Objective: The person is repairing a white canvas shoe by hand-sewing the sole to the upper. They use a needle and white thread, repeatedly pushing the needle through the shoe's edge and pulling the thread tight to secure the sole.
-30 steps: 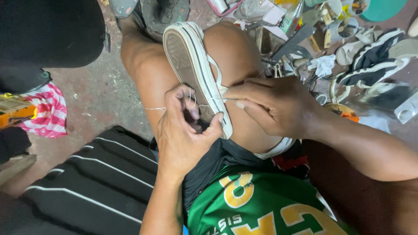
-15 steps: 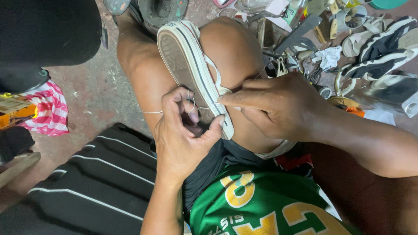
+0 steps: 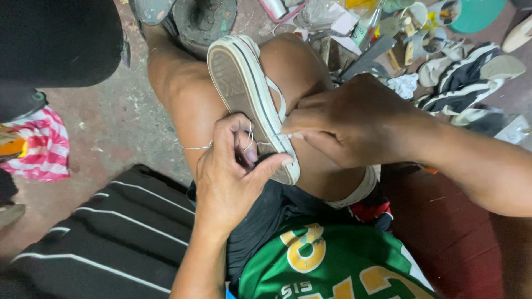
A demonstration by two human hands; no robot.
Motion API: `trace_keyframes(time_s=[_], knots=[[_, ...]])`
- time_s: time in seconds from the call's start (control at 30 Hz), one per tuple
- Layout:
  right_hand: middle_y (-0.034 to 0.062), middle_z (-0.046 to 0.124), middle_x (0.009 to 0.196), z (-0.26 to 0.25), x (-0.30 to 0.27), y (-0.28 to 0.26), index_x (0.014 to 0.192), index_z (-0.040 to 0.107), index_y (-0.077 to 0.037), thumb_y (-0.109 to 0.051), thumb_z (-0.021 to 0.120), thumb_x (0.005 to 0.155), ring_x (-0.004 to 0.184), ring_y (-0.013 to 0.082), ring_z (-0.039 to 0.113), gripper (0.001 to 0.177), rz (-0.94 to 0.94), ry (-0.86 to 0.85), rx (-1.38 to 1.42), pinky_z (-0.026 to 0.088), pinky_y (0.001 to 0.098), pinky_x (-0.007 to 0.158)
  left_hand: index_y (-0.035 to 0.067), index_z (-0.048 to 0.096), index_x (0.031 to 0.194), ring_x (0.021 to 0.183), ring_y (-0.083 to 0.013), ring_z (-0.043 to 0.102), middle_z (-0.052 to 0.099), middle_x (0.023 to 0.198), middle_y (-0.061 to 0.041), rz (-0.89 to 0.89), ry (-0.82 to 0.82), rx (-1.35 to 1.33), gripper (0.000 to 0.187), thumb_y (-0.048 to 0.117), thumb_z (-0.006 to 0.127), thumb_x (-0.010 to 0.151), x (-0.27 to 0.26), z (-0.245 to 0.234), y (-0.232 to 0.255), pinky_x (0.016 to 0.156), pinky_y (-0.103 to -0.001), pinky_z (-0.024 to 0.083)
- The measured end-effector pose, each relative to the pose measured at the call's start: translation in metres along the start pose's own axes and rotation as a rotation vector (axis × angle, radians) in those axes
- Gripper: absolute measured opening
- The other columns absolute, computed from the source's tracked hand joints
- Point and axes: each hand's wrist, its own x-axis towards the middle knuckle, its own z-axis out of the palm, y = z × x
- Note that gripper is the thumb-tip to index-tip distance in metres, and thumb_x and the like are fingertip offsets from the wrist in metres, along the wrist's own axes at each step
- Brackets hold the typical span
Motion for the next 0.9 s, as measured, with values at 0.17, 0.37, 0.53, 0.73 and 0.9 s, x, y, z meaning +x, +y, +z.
trace_keyframes(time_s=[0.17, 0.37, 0.53, 0.73, 0.9], knots=[[0.0021, 0.074, 0.08, 0.005, -0.006, 0.009, 0.107, 0.076, -0.016, -0.009, 0.074, 0.086, 0.053, 0.0175, 0.063, 0.023, 0.063, -0.023, 0.061, 0.05, 0.0325, 0.051, 0.006, 0.048, 0.123, 0.064, -0.0169, 0.058, 0.055, 0.074, -0.004, 0.115, -0.089, -0.041, 0.06, 0.026, 0.088, 0.084, 0.004, -0.012, -0.013, 0.061, -0.031, 0.051], [0.003, 0.073, 0.088, 0.006, 0.0, 0.011, 0.109, 0.072, -0.012, -0.007, 0.075, 0.087, 0.058, 0.0166, 0.064, 0.023, 0.058, 0.013, 0.209, 0.05, 0.0312, 0.053, 0.007, 0.05, 0.118, 0.061, -0.0221, 0.063, 0.058, 0.071, -0.005, 0.135, -0.138, 0.044, 0.053, 0.029, 0.087, 0.086, 0.013, -0.017, -0.008, 0.057, -0.036, 0.05], [0.0052, 0.073, 0.085, 0.004, 0.003, 0.0, 0.104, 0.072, -0.012, -0.008, 0.076, 0.086, 0.054, 0.0203, 0.062, 0.019, 0.089, 0.013, 0.076, 0.048, 0.0332, 0.05, 0.007, 0.051, 0.118, 0.066, -0.0264, 0.068, 0.06, 0.073, -0.006, 0.159, -0.105, 0.07, 0.054, 0.031, 0.086, 0.085, 0.012, -0.015, -0.009, 0.058, -0.038, 0.051], [0.0047, 0.067, 0.074, 0.008, 0.011, 0.003, 0.098, 0.07, -0.011, -0.008, 0.076, 0.085, 0.053, 0.0196, 0.062, 0.014, 0.095, -0.012, 0.136, 0.047, 0.0336, 0.049, 0.007, 0.051, 0.119, 0.067, -0.0281, 0.068, 0.062, 0.074, -0.007, 0.191, -0.085, 0.073, 0.056, 0.032, 0.087, 0.083, 0.014, -0.016, -0.011, 0.059, -0.04, 0.051], [0.0056, 0.065, 0.075, 0.018, 0.007, 0.005, 0.092, 0.066, -0.01, -0.01, 0.075, 0.088, 0.062, 0.0244, 0.064, 0.01, 0.024, 0.074, 0.049, 0.048, 0.0363, 0.056, 0.006, 0.051, 0.117, 0.066, -0.0263, 0.066, 0.06, 0.074, -0.007, 0.225, -0.061, 0.061, 0.054, 0.031, 0.087, 0.085, 0.012, -0.014, -0.014, 0.061, -0.038, 0.051]])
